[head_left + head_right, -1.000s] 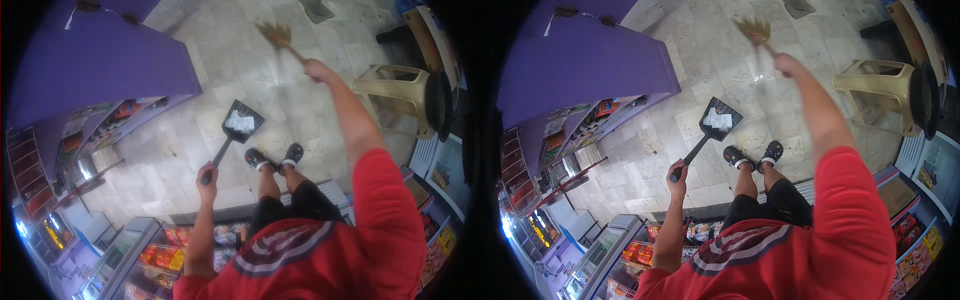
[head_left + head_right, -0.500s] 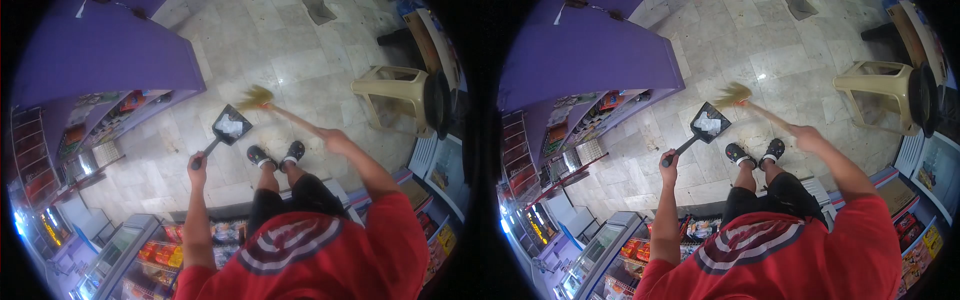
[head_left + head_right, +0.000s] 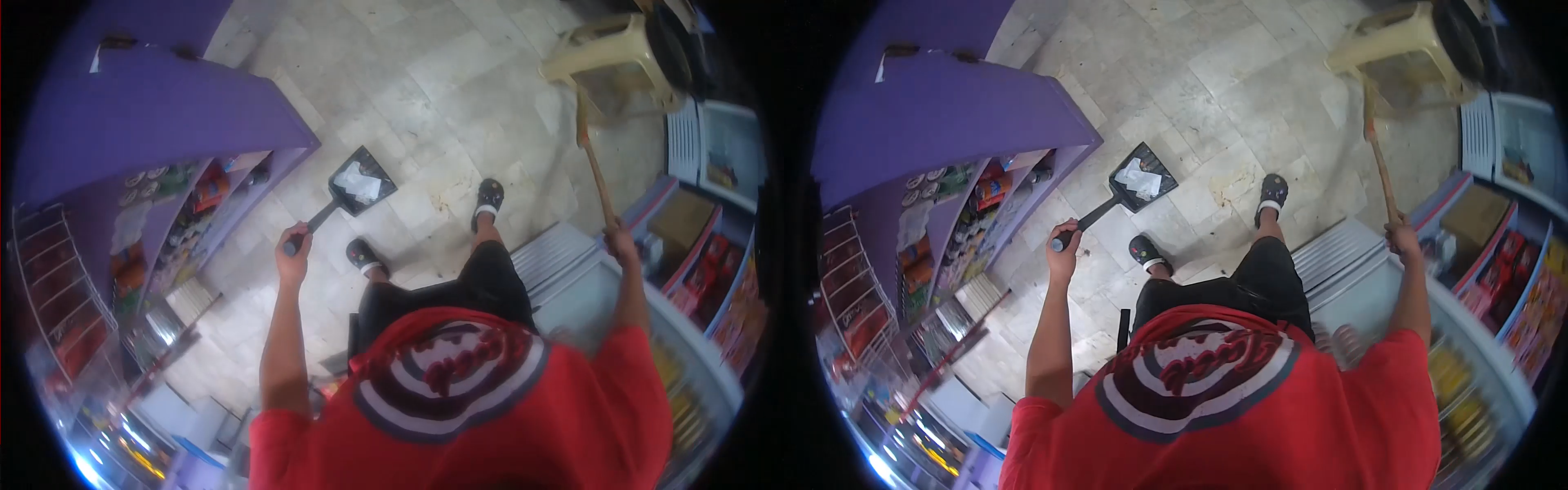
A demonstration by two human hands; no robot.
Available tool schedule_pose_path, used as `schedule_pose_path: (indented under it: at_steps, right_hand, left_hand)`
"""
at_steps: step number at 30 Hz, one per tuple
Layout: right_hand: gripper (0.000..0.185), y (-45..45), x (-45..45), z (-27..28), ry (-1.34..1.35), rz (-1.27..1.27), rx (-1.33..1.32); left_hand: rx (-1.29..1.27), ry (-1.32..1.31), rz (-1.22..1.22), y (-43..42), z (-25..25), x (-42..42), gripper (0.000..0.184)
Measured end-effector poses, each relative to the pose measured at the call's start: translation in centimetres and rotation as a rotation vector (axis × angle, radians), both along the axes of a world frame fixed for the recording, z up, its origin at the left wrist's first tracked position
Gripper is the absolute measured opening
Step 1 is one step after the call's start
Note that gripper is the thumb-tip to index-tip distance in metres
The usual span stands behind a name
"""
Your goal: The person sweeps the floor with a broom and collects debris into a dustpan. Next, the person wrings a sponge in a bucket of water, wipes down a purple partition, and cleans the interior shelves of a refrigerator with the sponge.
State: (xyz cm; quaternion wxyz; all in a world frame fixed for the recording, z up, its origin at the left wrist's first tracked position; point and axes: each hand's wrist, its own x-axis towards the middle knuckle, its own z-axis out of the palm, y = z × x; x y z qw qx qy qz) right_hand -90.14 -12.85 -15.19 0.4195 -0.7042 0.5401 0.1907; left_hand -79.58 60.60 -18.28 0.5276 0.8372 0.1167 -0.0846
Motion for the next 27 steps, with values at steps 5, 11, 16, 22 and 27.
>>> schedule_pose_path:
  at_steps: [5, 11, 16, 22, 27]
  right_hand:
    - [0.013, 12.8, -12.3, -9.2, 0.048, -0.248, 0.161]
    - [0.013, 39.5, -12.5, -8.9, 0.114, -0.005, 0.453]
    - [0.036, 49.8, -11.1, -4.1, 0.031, -0.317, 0.776]
    - [0.049, 46.0, -12.7, 4.3, 0.029, -0.347, 0.836]
    - [0.06, 32.6, -10.4, 3.9, 0.029, 0.054, 0.238]
  left_hand:
    - [0.013, -0.036, -0.222, 7.5, -1.9, 2.3, 0.014]
    - [0.059, -0.071, -0.4, 9.9, -5.2, 4.2, 0.014]
    - [0.071, -0.104, -0.453, 9.4, -6.6, 5.9, 0.013]
    - [0.008, -0.042, -0.414, 10.3, -6.9, 6.9, 0.013]
    - [0.028, -0.024, -0.387, 12.8, -6.2, 5.7, 0.013]
